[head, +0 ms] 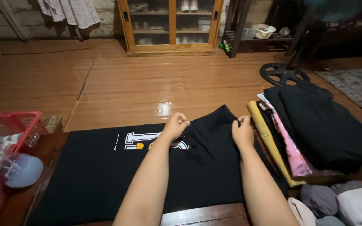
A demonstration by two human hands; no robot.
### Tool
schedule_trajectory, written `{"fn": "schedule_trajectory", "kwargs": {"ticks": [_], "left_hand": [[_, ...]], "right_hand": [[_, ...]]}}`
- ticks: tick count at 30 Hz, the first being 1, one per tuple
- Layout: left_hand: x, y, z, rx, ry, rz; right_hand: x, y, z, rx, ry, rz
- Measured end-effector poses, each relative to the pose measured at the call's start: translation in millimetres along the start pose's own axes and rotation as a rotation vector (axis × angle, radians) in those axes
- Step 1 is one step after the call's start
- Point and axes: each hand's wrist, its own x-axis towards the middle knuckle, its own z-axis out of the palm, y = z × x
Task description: The recorder folds several pieces of clothing, including t-shirts and undergarments, on a wooden surface.
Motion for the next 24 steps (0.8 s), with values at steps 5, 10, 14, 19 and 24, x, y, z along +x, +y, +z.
{"fn": "schedule_trajectory", "kwargs": {"ticks": [5,10,14,19,24], "left_hand": [[-9.0,10.7,-3.3,0.187,-0.162,0.108],[-17.5,22.7,-2.3,0.348,-0.014,0.109],[3.5,-11.0,0.4,0.311,-0.004,0.120],[20.0,-30.7,-6.0,0.088,-0.170,-0.011],[5.2,-7.8,-13.6,0.236,-0.117,0.147]], "right_hand": [[2.7,2.9,-3.3,0.130,-0.290,-0.205],[16.7,34.7,12.8,0.317,-0.087,-0.373],[-13.5,-23.6,-31.8,0.318,-0.011,-0.525],[-67.9,-98.1,-86.5,0.172,-0.640,-0.730],[-99.6,-121.0,-160.4,-0.122,-1.161,-0.418]]}}
